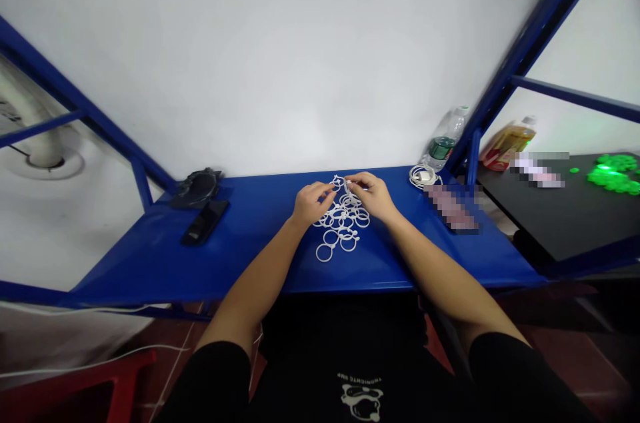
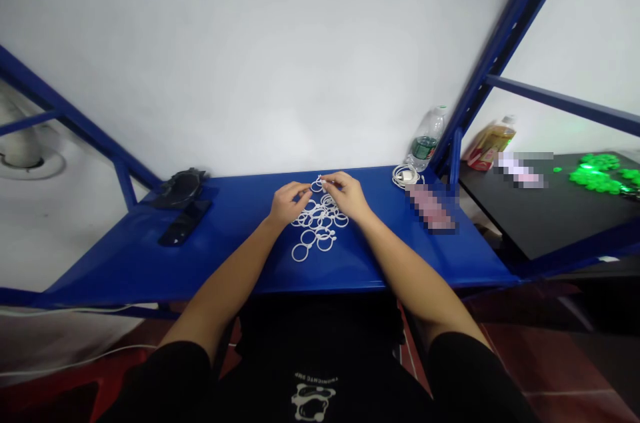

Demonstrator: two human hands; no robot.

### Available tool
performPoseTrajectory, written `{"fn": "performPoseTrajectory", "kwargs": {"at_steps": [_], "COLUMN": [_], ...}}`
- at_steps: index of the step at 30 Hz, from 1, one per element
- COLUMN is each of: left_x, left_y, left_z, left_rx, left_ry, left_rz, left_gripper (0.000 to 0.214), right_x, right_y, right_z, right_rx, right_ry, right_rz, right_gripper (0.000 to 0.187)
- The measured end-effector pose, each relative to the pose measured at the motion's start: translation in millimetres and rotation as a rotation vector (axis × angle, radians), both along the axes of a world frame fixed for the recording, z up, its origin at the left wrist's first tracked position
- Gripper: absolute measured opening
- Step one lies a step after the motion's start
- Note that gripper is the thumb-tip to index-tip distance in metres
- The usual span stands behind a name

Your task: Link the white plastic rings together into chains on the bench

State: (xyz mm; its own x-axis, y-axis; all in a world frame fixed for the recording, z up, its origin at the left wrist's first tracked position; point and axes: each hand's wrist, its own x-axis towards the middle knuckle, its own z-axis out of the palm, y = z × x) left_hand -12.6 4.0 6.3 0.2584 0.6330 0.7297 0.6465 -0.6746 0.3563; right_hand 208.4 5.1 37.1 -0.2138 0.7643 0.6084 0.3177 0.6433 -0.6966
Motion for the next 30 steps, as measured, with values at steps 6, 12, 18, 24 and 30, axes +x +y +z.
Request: {"fn": "performPoseTrajectory", "kwargs": {"at_steps": [6,12,18,24,30], "left_x": [7,9,10,10,10], "left_y": [-3,2,1,1,-1], "left_z": [2.3,-2.6,-3.8,-5.9,-4.2], "left_rx": [0.133,0.251,0.269,0.267,0.182], "left_ry": [-0.041,-0.047,-0.037,0.002,0.032], "left_rz": [-0.089,-0.137,-0.11,-0.127,-0.144], "left_gripper": [0.025,0.015,0.015,0.016,0.017], "right_x": [-3,-7,-7,-4,-5], "right_y": [-2,-7,-10,-11,-2], "right_z": [-21.1,-22.1,-22.7,-21.9,-29.1], "right_rx": [0.125,0.208,0.215,0.105,-0.2], "right_ry": [-0.092,-0.063,-0.096,-0.07,0.097], "right_rz": [0.046,-0.039,0.006,0.046,0.154], "right_gripper": [0.018,0.016,0.019,0.021,0.029]}}
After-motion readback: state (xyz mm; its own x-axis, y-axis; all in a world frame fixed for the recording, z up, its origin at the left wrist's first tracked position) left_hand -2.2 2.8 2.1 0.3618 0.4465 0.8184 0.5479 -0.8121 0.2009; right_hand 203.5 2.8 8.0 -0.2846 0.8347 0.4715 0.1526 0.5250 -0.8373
